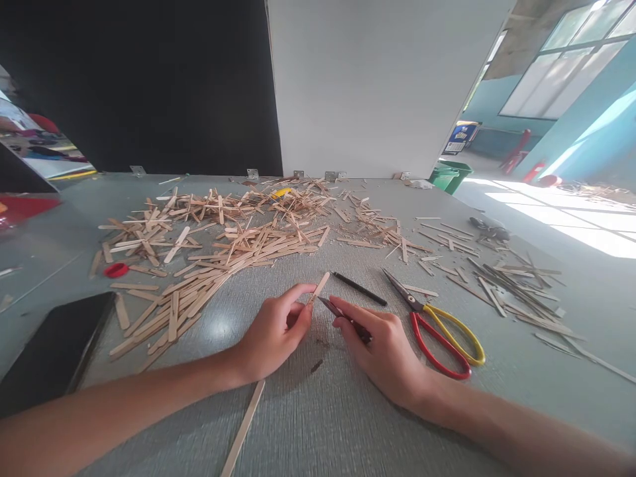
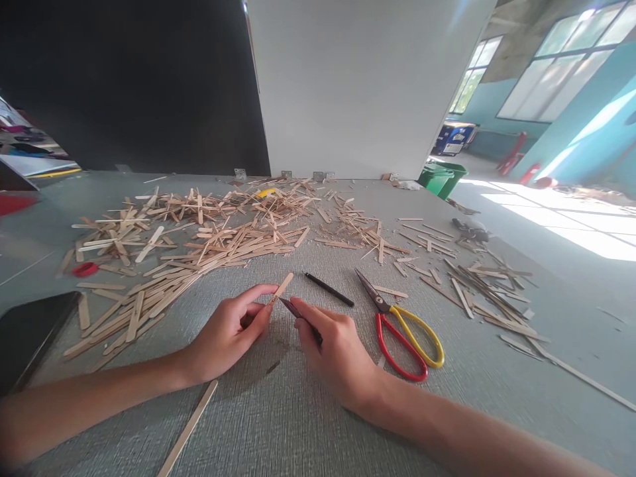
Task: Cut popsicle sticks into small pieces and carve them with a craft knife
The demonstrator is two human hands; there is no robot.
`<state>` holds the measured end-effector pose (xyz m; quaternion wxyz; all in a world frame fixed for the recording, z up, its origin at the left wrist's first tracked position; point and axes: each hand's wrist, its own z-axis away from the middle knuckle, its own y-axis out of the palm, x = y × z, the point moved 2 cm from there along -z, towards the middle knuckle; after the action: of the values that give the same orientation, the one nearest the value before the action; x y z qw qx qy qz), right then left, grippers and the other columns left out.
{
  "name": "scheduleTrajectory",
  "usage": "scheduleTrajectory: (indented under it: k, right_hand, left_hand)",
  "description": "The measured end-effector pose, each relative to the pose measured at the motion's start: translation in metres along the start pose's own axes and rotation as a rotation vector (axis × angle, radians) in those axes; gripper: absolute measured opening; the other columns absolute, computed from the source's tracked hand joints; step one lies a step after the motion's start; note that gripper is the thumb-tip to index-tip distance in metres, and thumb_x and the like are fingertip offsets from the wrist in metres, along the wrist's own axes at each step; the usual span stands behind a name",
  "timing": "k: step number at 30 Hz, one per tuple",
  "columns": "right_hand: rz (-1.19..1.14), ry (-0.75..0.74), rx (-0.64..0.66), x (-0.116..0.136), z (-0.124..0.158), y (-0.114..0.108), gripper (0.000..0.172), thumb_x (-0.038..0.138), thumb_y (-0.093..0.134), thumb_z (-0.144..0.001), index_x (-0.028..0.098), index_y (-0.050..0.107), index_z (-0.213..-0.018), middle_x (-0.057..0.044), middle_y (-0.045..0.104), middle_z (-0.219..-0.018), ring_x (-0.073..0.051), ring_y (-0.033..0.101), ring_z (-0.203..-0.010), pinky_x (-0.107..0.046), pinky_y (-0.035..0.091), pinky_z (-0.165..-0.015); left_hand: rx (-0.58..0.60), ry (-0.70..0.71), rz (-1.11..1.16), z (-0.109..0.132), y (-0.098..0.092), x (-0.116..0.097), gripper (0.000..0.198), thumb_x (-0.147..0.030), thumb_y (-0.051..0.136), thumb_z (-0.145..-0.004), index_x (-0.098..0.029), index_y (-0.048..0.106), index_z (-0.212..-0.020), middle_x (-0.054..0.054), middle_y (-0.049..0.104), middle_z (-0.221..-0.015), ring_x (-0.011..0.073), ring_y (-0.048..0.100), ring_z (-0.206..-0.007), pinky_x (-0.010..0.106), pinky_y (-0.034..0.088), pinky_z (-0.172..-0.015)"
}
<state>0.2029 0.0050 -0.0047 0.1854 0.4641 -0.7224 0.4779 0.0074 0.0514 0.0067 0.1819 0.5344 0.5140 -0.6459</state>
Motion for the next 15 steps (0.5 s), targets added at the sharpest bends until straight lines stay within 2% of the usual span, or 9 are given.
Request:
scheduleTrajectory:
  k: [5,15]
  right_hand:
    - [-0.004,0.021,-0.01,0.0007,0.0011,-0.0008,0.034,0.015,0.056,-0.101,0.016,0.077,-0.127,-0.004,0.085,-0.092,-0.016,0.077,-0.069,-0.026,0.057,-0.065]
    - [-0.001,0.001,0.002,0.0018,-0.0002,-0.0006,0.035,0.015,0.055,-0.101,0.009,0.077,-0.127,-0.009,0.084,-0.091,-0.017,0.077,-0.068,-0.027,0.056,-0.063]
  left_hand:
    - [-0.001,0.02,-0.038,0.0013,0.0007,0.0017,0.034,-0.036,0.046,-0.107,-0.014,0.058,-0.131,-0.011,0.045,-0.057,0.0112,0.032,-0.049,0.023,0.025,-0.047]
    - [-0.003,0.05,-0.096,0.0023,0.0022,0.0032,0.029,-0.027,0.046,-0.105,-0.016,0.059,-0.128,-0.011,0.045,-0.058,0.0109,0.033,-0.05,0.023,0.026,-0.049]
